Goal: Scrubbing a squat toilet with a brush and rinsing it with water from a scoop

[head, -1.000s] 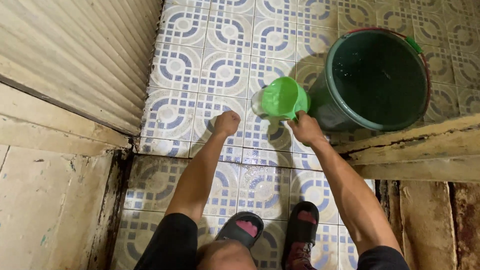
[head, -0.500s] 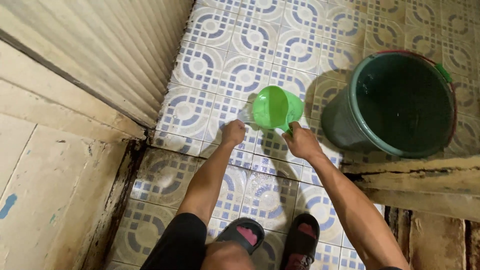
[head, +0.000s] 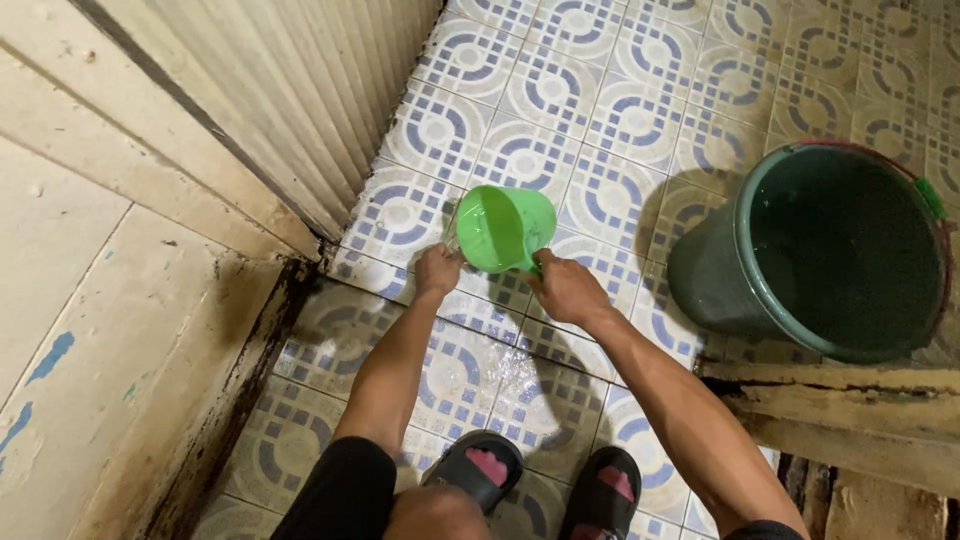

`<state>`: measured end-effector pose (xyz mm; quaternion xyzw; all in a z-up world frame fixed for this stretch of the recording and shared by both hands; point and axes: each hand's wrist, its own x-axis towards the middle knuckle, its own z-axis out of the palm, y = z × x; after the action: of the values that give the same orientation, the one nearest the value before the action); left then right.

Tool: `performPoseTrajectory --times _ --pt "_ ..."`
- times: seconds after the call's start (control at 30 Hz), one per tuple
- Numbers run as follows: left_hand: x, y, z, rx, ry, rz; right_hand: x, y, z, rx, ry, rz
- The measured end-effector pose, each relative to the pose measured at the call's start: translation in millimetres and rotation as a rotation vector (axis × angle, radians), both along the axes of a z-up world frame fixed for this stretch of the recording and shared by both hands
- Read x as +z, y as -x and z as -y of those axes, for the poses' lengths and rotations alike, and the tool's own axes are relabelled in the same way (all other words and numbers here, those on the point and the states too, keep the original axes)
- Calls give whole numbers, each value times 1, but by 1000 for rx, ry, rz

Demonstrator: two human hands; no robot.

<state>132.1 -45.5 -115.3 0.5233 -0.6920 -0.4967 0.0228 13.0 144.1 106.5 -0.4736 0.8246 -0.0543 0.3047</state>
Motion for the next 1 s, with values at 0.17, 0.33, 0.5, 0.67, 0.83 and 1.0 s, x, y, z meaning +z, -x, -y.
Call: performPoseTrajectory --times 0.17,0.33,0.5,0.67,0.83,1.0 --pt "20 -25 8 52 -2 21 2 -6 16 60 18 14" --pt "41 -41 16 6 19 61 6 -7 23 42 1 22" --pt "3 -47 26 -34 22 48 -7 20 14 -205 76 223" --pt "16 -54 37 -32 49 91 -29 76 7 -542 195 436" --pt "30 -62 47 18 40 101 -35 111 48 -290 24 -30" --pt "60 -87 32 99 -20 129 -73 144 104 -196 -40 -224"
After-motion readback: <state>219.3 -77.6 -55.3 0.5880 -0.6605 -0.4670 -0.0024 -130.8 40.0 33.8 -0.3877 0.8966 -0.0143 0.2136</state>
